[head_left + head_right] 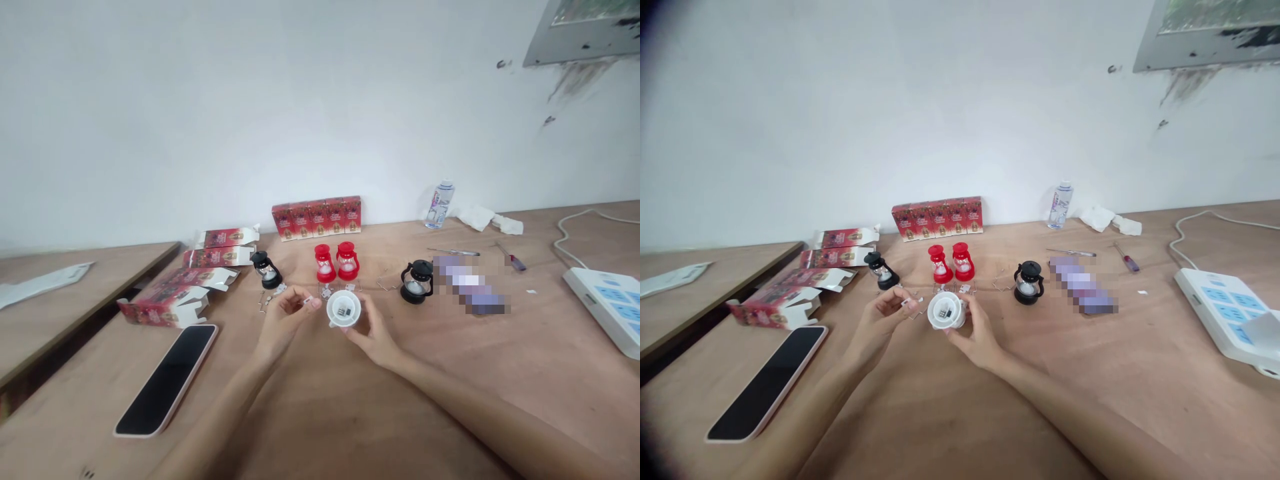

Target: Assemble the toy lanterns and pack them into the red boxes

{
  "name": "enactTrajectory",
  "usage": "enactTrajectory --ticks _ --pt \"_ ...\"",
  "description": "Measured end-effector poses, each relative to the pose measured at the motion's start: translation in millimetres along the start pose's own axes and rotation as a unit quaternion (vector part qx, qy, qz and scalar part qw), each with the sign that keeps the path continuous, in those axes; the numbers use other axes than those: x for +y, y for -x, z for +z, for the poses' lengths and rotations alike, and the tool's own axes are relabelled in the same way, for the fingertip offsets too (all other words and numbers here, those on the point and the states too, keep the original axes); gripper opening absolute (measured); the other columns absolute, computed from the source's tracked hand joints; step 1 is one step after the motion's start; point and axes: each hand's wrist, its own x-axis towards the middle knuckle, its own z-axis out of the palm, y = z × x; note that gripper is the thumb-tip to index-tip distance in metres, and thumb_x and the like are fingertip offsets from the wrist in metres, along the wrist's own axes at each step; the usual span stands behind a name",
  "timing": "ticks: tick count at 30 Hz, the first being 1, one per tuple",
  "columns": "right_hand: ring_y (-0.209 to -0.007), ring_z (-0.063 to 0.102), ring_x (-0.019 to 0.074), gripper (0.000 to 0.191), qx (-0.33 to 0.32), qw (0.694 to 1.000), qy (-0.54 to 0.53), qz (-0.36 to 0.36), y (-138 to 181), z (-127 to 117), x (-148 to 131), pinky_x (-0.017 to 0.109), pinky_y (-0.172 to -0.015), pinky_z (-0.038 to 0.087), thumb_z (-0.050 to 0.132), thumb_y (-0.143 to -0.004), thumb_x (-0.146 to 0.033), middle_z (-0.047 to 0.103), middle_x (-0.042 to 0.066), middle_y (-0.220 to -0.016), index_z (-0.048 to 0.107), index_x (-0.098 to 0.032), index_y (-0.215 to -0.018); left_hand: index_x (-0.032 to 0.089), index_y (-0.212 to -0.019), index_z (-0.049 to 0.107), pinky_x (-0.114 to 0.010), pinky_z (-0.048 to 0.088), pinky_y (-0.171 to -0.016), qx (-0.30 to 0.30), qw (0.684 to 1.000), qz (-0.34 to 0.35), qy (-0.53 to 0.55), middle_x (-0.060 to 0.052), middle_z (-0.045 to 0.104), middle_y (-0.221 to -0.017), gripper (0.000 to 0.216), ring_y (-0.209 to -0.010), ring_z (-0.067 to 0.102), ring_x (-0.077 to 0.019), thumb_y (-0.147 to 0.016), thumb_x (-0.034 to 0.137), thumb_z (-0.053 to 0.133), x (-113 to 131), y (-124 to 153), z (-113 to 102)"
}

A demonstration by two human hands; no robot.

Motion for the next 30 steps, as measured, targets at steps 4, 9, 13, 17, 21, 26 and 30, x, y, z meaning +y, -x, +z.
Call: enactTrajectory --ticks 4,9,13,17,21,26,30 --pt "-0.103 0.056 0.0227 0.047 -0.005 1.000 -0.003 -0.005 -0.5 0.0 0.3 0.038 -0.089 0.044 0.064 -0.074 -0.021 0.058 0.009 -0.113 0.043 -0.022 -0.115 0.014 -0.068 0.062 -0.020 0.040 -0.059 0.028 0.996 0.045 -0.067 0.002 0.060 -0.065 0.021 -0.061 0.051 -0.0088 -0.065 0.029 0.076 6.4 0.8 4.2" --pt "-0.104 0.056 0.0234 0.046 -0.008 1.000 -0.009 -0.006 -0.6 0.0 -0.1 0.039 -0.090 0.044 0.065 -0.074 -0.022 0.058 0.009 -0.114 0.044 -0.022 -0.115 0.015 -0.075 0.061 -0.030 0.050 -0.079 -0.029 0.999 0.042 -0.014 -0.006 0.069 -0.091 0.019 -0.087 0.064 -0.0187 -0.068 0.028 0.074 13.2 4.7 11.6" --pt "-0.103 0.057 0.0233 0.046 -0.008 1.000 -0.004 -0.005 -0.1 -0.4 -1.3 0.039 -0.090 0.044 0.065 -0.074 -0.022 0.058 0.009 -0.113 0.044 -0.022 -0.115 0.016 -0.078 0.061 -0.034 0.050 -0.086 -0.026 0.998 0.059 -0.016 -0.007 0.070 -0.095 0.017 -0.094 0.064 -0.0212 -0.072 0.029 0.070 13.5 8.4 15.5" --pt "-0.103 0.056 0.0233 0.046 -0.013 1.000 -0.011 -0.005 -0.4 -0.3 -2.4 0.038 -0.089 0.045 0.065 -0.073 -0.022 0.058 0.009 -0.115 0.044 -0.023 -0.115 0.017 -0.073 0.061 -0.035 0.049 -0.090 -0.042 0.990 0.121 -0.065 -0.008 0.068 -0.101 0.012 -0.100 0.062 -0.0226 -0.073 0.025 0.070 9.0 10.8 15.8" --pt "-0.103 0.056 0.0236 0.046 -0.014 1.000 -0.014 -0.004 -0.9 0.0 -3.1 0.039 -0.088 0.045 0.065 -0.074 -0.022 0.058 0.009 -0.114 0.044 -0.023 -0.114 0.018 -0.078 0.059 -0.033 0.050 -0.088 -0.062 0.980 0.162 -0.101 -0.007 0.067 -0.097 0.011 -0.098 0.062 -0.0207 -0.073 0.022 0.069 6.0 11.8 15.6" --pt "-0.104 0.056 0.0239 0.047 -0.016 1.000 -0.015 -0.003 -0.3 -0.2 -2.6 0.040 -0.089 0.044 0.064 -0.074 -0.021 0.057 0.009 -0.114 0.042 -0.023 -0.115 0.021 -0.086 0.067 -0.025 0.050 -0.071 -0.057 0.947 0.219 -0.227 -0.004 0.065 -0.089 0.011 -0.081 0.060 -0.0162 -0.076 0.024 0.067 5.0 10.8 14.5" --pt "-0.100 0.057 0.0230 0.046 -0.018 1.000 -0.012 -0.001 0.0 -0.2 -2.1 0.039 -0.087 0.045 0.064 -0.074 -0.020 0.058 0.008 -0.111 0.043 -0.022 -0.115 0.024 -0.076 0.073 -0.021 0.045 -0.055 -0.063 0.918 0.258 -0.293 -0.003 0.062 -0.077 0.006 -0.063 0.056 -0.0117 -0.076 0.027 0.068 3.4 8.8 14.7"
